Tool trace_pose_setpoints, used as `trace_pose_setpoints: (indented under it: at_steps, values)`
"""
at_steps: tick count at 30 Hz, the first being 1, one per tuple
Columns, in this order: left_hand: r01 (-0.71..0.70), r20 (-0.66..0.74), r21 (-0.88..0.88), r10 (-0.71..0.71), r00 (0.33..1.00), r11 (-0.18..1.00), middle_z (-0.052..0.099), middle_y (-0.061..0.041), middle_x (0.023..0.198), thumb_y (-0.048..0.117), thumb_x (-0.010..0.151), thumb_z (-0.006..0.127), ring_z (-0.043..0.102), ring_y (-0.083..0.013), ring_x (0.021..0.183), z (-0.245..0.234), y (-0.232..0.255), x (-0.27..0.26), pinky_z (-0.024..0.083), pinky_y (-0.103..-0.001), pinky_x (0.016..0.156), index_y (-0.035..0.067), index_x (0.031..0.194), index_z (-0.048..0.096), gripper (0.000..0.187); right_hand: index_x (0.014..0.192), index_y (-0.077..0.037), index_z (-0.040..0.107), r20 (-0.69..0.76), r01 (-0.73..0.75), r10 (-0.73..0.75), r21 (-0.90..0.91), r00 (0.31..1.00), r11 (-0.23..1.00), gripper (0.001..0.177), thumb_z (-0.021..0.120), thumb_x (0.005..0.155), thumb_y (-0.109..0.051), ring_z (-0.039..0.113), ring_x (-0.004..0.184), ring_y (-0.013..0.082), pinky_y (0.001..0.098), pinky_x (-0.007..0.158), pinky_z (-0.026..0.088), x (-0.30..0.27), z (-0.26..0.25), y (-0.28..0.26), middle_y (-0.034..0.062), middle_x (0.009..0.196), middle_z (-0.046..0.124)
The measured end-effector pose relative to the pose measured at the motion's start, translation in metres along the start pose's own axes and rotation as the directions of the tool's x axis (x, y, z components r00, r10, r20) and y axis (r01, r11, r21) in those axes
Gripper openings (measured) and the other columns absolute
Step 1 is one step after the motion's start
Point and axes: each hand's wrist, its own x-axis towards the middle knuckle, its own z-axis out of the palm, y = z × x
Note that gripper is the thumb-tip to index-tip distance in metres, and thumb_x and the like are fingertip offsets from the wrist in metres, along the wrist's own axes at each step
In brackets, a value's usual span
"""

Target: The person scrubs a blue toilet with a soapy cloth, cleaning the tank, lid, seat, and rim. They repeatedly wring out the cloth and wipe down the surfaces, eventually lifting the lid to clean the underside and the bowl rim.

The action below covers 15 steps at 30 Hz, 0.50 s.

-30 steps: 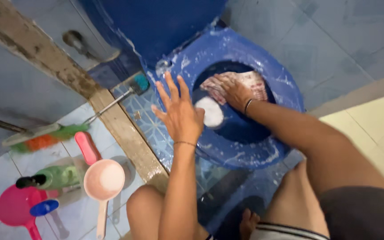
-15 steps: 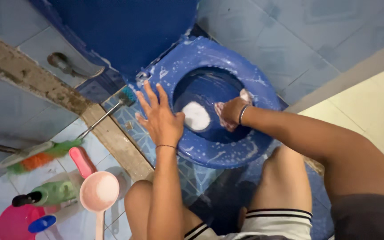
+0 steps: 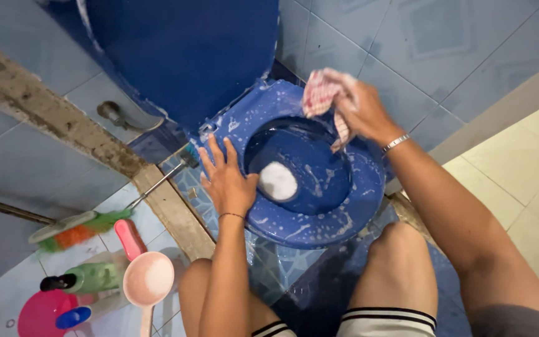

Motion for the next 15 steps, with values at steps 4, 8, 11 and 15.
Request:
trace_pose_setpoints:
  at_steps: [4,8,11,15]
  values:
    - [0.015,0.017,0.02,-0.015,1.0,1.0,0.013,-0.011,0.169,0.026,0.069,0.087,0.013,-0.0418,0.154,0.001,0.001,0.001,0.031,-0.069,0.11,0.013,0.155,0.037,0.1,0.152,-0.014,0.05,0.179,0.002,0.053,-0.292,0.982,0.957,0.05,0.053,0.106,-0.034,0.062,0.124,0.0343,0.0489,0.111,0.046,0.007,-0.007,0.014,0.0162,0.141,0.065]
    - [0.01,0.016,0.024,-0.01,1.0,1.0,0.013,-0.011,0.168,0.025,0.069,0.087,0.014,-0.0421,0.153,0.002,0.002,0.001,0.031,-0.069,0.11,0.013,0.154,0.037,0.1,0.153,-0.024,0.043,0.416,0.182,0.056,-0.509,0.908,0.841,0.059,0.051,0.1,-0.047,0.044,0.137,0.0454,0.0599,0.101,0.04,0.007,0.018,0.024,0.0225,0.16,0.033]
    - [0.016,0.013,0.039,-0.017,1.0,0.999,0.013,-0.011,0.168,0.025,0.068,0.087,0.014,-0.0421,0.153,0.001,0.005,0.003,0.032,-0.069,0.109,0.013,0.154,0.037,0.1,0.154,-0.03,0.038,0.485,0.22,0.095,-0.553,0.869,0.804,0.06,0.046,0.099,-0.052,0.048,0.132,0.0487,0.058,0.098,0.045,0.023,0.036,0.027,0.0249,0.162,0.023]
    - [0.043,0.051,0.071,-0.047,0.998,0.997,0.012,-0.009,0.168,0.027,0.069,0.087,0.014,-0.0408,0.154,-0.002,0.007,0.006,0.032,-0.07,0.107,0.015,0.155,0.036,0.101,0.159,-0.035,0.037,0.472,0.228,0.053,-0.517,0.88,0.825,0.058,0.043,0.102,-0.043,0.056,0.124,0.051,0.0546,0.099,0.05,0.059,0.072,0.03,0.0283,0.162,0.027]
